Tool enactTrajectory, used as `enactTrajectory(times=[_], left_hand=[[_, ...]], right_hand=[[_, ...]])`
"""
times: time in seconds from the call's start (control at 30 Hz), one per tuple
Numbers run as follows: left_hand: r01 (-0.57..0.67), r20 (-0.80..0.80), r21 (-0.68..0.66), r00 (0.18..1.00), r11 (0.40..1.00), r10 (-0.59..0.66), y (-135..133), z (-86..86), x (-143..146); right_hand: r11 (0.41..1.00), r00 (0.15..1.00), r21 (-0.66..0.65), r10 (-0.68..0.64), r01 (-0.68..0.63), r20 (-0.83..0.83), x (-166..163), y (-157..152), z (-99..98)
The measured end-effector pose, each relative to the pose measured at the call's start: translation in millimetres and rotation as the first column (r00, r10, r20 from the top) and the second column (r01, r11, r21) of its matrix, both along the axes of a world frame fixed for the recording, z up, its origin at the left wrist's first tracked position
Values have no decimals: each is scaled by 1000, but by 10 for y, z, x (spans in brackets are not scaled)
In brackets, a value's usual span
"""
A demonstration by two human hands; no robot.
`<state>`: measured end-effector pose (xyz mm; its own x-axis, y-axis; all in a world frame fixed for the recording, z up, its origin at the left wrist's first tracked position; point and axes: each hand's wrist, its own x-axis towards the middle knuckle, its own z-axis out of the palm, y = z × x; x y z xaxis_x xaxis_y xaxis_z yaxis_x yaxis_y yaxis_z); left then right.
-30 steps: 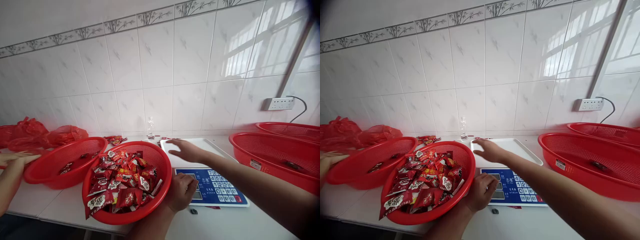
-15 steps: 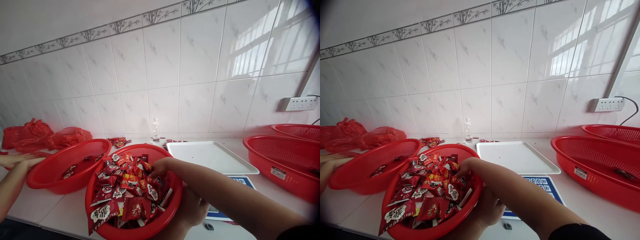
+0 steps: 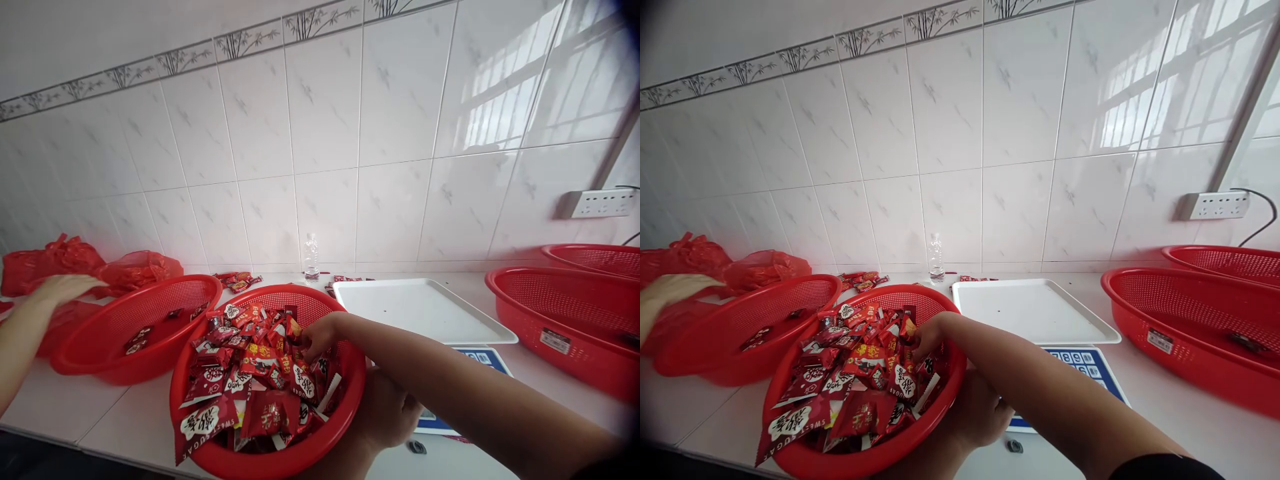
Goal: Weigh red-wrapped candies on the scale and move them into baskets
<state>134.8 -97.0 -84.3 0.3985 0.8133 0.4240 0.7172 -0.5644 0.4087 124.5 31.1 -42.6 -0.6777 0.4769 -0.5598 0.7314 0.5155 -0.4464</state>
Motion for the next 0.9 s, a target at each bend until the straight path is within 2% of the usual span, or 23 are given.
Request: enactTrajectory(times=[0.13, 0.27, 0.4, 0.53, 0.73, 0.8, 0.9], left_hand=[[24, -15, -24, 1000, 999, -24, 21, -30, 7], [40, 15, -38, 999, 998, -39, 26, -64, 4], [101, 46, -37, 994, 994, -100, 14, -46, 6], [196, 75, 24, 977, 980, -198, 51, -70, 41], [262, 155, 85, 949, 961, -273, 134, -218, 94], [255, 176, 80, 948, 964, -265, 142, -246, 98], [247, 203, 70, 945, 967, -256, 133, -250, 97]], right_hand=[[998, 1000, -65, 17, -16, 10, 3, -8, -8], [1000, 999, -5, 12, -12, -40, 14, -47, -11], [991, 976, 113, -52, 77, -211, 61, -102, 24], [959, 896, 161, -148, 234, -419, 133, -135, 102], [874, 693, 139, -263, 466, -672, 413, -115, 381], [825, 645, 144, -305, 546, -700, 590, -76, 477], [736, 617, 181, -378, 652, -690, 902, -12, 547]])
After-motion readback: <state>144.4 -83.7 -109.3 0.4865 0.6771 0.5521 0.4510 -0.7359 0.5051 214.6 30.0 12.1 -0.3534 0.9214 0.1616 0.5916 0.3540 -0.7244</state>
